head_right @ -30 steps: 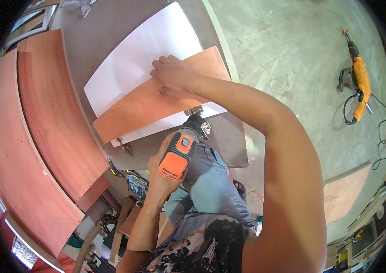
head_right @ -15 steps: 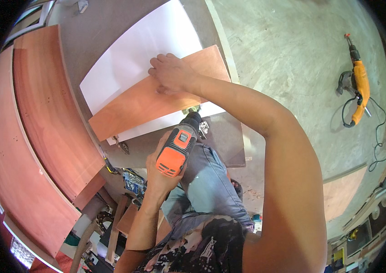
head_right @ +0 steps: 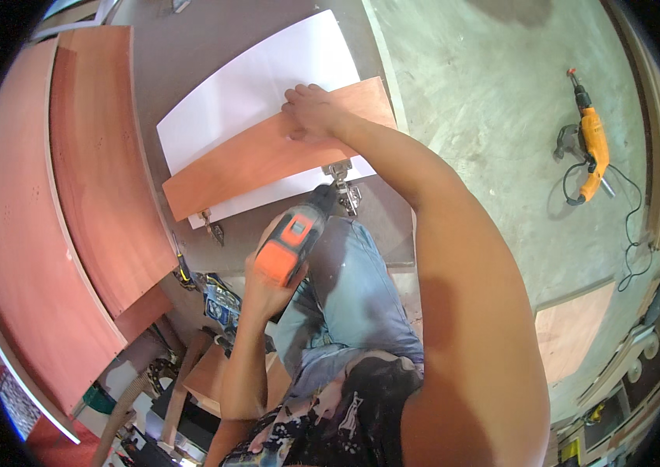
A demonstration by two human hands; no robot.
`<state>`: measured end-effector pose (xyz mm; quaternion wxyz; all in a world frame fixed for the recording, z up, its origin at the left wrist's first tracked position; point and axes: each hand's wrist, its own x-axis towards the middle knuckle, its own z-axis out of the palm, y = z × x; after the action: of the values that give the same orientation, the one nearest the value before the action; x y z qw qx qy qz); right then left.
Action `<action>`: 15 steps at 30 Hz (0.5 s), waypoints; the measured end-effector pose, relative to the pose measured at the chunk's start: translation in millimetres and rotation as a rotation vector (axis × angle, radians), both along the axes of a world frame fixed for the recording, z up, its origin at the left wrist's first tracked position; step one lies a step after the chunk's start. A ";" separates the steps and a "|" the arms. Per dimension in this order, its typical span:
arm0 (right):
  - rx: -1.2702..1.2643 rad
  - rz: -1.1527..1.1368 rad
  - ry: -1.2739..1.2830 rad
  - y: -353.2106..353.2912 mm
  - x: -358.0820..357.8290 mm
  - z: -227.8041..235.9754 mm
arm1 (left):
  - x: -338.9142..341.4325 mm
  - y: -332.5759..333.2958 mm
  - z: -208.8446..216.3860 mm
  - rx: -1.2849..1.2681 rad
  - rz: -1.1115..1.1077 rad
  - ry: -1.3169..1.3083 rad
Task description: The person sits on the floor and attaches metal hinges to a white cabinet door using a screwdriver and a cordless drill. They then place a wooden plank on the door to align the hinges and secure them with screws.
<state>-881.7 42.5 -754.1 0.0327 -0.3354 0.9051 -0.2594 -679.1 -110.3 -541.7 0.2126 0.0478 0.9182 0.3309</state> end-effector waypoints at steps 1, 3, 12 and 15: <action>0.025 -0.004 0.007 0.5 1.3 0.2 | 19.9 -13.6 12.2 0.037 0.003 0.079; 0.058 -0.006 0.033 0.0 2.8 5.0 | 64.9 -43.4 42.1 0.017 0.097 0.062; 0.223 -0.081 0.089 -17.9 18.8 -2.1 | 321.3 -214.6 60.1 0.464 1.156 -0.007; 0.302 -0.325 0.376 -34.2 44.1 -12.5 | 305.6 -216.5 63.6 1.248 1.204 0.366</action>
<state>-837.6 8.3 -766.6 -0.1280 -0.2192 0.9656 -0.0569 -373.5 -326.8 -478.1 -0.2126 -0.2839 0.4593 0.8144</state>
